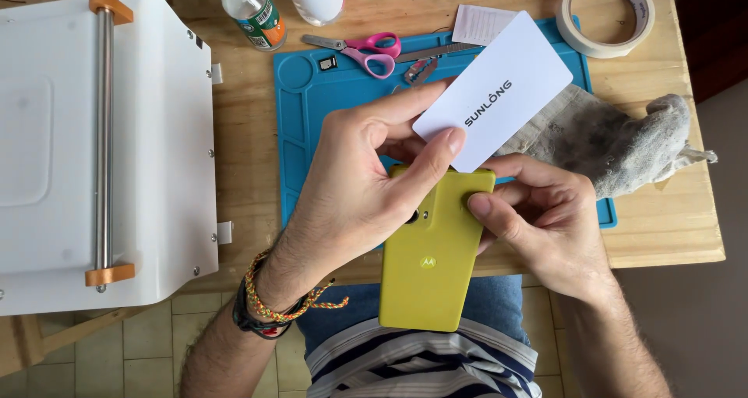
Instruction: Cleaning the exterior and edges of a smartphone using a razor blade, cloth, and plastic card to remove residue
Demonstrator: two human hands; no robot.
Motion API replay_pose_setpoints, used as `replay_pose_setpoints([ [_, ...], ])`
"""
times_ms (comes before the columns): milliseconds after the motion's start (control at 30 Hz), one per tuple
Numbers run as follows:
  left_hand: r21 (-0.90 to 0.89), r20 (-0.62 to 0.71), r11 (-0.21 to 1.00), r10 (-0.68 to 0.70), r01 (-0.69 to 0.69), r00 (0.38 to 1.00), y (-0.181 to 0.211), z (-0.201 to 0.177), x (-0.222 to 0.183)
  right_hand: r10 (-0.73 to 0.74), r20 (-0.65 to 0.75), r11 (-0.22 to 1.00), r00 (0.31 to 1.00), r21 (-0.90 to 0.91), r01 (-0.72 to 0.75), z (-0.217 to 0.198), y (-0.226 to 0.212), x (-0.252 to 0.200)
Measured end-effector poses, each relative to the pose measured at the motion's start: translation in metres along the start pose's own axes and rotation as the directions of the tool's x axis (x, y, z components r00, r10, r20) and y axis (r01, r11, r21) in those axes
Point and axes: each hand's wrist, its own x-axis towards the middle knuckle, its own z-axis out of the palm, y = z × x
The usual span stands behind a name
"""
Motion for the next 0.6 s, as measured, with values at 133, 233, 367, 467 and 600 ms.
replay_pose_setpoints([
  [133,-0.096,0.031,0.987,-0.124,0.126,0.992,0.008,-0.011,-0.002,-0.005,0.010,1.000,1.000,0.023,0.005,-0.004,0.009,0.004],
  [233,-0.257,0.056,0.948,-0.178,0.186,0.983,-0.004,-0.025,-0.007,-0.023,-0.049,0.998,0.999,0.062,0.026,-0.004,0.016,0.011],
  [367,-0.534,0.215,0.780,-0.248,0.326,0.945,-0.038,-0.027,-0.025,0.001,-0.007,0.980,1.000,0.200,0.000,0.006,0.012,0.030],
  [467,-0.543,0.220,0.776,-0.239,0.322,0.946,-0.050,-0.031,-0.038,0.028,0.116,0.987,0.993,0.154,-0.046,0.015,0.000,0.046],
  [600,-0.589,0.028,0.774,-0.270,0.234,0.962,-0.063,-0.045,-0.064,0.032,0.402,0.999,0.915,-0.050,-0.013,0.011,-0.013,0.084],
])
